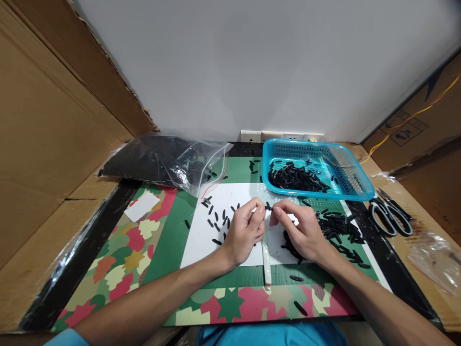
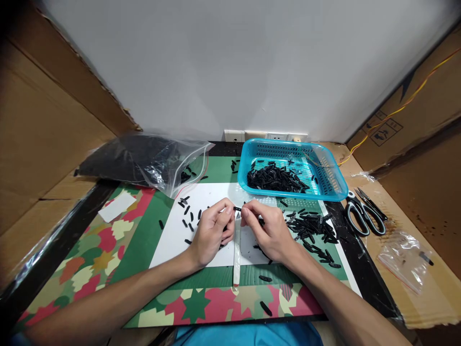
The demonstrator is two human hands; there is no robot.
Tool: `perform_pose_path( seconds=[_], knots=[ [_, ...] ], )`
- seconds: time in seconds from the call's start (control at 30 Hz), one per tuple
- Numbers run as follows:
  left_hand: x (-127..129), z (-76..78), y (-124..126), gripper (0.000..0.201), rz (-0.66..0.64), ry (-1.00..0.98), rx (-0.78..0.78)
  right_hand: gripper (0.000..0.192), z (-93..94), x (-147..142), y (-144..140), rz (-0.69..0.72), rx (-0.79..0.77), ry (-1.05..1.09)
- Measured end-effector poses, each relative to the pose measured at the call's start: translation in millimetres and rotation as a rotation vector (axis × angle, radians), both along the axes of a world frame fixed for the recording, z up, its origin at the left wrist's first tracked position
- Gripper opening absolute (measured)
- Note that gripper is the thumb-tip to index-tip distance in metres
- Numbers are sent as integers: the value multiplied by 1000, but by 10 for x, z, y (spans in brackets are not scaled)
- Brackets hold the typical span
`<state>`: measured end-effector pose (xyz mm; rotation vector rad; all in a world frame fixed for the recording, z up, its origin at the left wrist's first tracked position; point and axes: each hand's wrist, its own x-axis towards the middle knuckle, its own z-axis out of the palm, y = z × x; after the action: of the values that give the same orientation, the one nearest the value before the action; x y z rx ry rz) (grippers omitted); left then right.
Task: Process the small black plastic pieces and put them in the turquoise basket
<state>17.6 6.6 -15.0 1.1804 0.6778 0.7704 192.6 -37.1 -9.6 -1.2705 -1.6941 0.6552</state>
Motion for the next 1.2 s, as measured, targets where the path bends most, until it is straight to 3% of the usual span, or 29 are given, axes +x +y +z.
perform_pose_path(
  seconds=[0.27,0.5,0.63,0.7,0.77,0.83,0.9,0.97,1.07,1.2],
  knots=[
    [-3,-23,1,41,-9,-6,8,28,-30,11,-13,-10,65,-74],
    [-5,-28,1,44,-17,-8,-21,18,-80,-28,7,-43,351,-355],
    [1,-18,-4,45,-36,-16,-38,15,-16,19,21,-111,544,-542],
    [5,-13,-4,45,-42,-22,-41,12,40,85,38,-185,603,-606],
    [6,-9,-2,43,-40,-26,-43,10,85,175,68,-353,594,-660],
    [3,-7,4,40,-43,-31,-60,3,107,269,106,-555,519,-743],
    [1,-6,13,38,-63,-39,-90,11,108,337,138,-655,447,-780],
    [4,-4,22,37,-82,-57,-112,17,100,351,149,-601,443,-725],
    [14,-8,27,40,-76,-85,-108,12,90,254,112,-334,482,-518],
    [11,-41,12,49,-77,-38,-95,12,56,41,33,4,396,-342]
  ],
)
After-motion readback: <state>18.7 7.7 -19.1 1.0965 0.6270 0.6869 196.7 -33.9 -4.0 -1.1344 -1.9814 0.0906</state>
